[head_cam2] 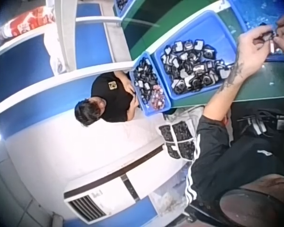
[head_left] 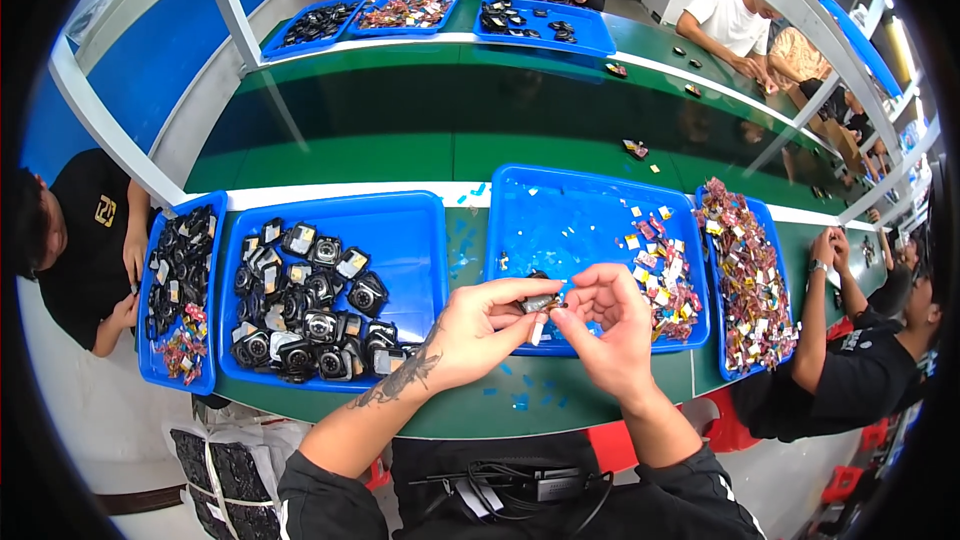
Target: Assembling small electronic components into plastic housings at a production line.
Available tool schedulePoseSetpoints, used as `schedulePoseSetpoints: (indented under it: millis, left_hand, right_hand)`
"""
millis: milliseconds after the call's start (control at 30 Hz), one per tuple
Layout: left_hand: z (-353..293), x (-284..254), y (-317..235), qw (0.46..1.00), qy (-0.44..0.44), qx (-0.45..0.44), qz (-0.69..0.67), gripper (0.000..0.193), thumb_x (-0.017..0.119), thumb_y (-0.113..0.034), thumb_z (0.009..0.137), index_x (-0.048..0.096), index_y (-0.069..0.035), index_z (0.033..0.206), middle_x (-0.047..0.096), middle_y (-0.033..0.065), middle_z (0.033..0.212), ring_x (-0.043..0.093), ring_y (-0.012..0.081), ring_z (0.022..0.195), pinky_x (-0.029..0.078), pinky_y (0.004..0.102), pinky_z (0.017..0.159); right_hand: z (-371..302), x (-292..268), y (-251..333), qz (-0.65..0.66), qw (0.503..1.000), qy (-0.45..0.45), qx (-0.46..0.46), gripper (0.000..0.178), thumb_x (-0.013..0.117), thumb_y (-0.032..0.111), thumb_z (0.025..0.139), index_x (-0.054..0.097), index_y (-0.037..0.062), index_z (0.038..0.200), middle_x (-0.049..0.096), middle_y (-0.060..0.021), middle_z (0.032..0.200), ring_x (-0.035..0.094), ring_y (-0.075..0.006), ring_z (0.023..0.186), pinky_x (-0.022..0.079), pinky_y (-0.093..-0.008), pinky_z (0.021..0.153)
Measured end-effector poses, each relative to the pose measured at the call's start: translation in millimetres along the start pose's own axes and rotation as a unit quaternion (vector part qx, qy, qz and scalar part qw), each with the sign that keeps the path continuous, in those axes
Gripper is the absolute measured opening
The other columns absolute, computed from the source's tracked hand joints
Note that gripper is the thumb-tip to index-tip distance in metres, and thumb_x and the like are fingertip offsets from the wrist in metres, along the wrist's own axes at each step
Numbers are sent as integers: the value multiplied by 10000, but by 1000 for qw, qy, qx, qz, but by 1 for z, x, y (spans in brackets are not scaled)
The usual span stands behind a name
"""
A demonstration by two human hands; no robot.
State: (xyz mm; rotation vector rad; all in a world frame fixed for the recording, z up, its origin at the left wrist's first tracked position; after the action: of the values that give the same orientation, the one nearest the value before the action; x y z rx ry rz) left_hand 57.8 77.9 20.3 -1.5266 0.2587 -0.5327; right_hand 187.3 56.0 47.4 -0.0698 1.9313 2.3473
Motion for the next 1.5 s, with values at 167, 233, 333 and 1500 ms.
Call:
schedulePoseSetpoints:
  millis: [167,233,333,1500]
  left_hand:
    - [1,5,-1,999,29,-10,-42,364,561,76,888,541,65,1252,592,155,1217,618,170,1036,517,259,906]
    - [2,5,2,998,30,-11,-49,370,560,73,891,539,56,1260,589,150,1226,620,167,1031,522,261,901]
    - [1,7,5,997,29,-11,-70,384,557,64,898,531,37,1281,585,141,1236,623,162,1023,535,266,886]
    - [-49,-61,-99,720,-216,263,605,300,697,48,662,699,-101,923,574,119,1057,625,244,766,528,330,594]
  right_hand:
    - [-4,-4,-3,-20,999,-35,-37,273,700,-39,805,504,3,991,603,-48,813,547,-58,686,443,-198,611]
    - [-7,-4,-4,-42,997,-44,-54,257,703,-38,804,509,3,968,606,-51,802,538,-57,670,439,-198,604]
    - [-13,-6,2,-88,988,-73,-106,227,706,-36,803,518,7,923,611,-59,789,512,-57,636,425,-202,587]
    - [137,82,-50,25,954,256,157,336,527,314,962,659,9,1009,669,-89,939,648,-157,826,546,-314,727]
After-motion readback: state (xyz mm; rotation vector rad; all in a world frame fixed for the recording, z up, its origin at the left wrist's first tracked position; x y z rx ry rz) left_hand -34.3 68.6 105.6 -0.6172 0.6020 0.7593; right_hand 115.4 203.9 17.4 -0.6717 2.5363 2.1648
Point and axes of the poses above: each hand's wrist, its own z-axis towards the middle knuckle, its own x-axis out of the palm, y = z × x, the point moved 10 cm from there along z, towards the middle knuckle
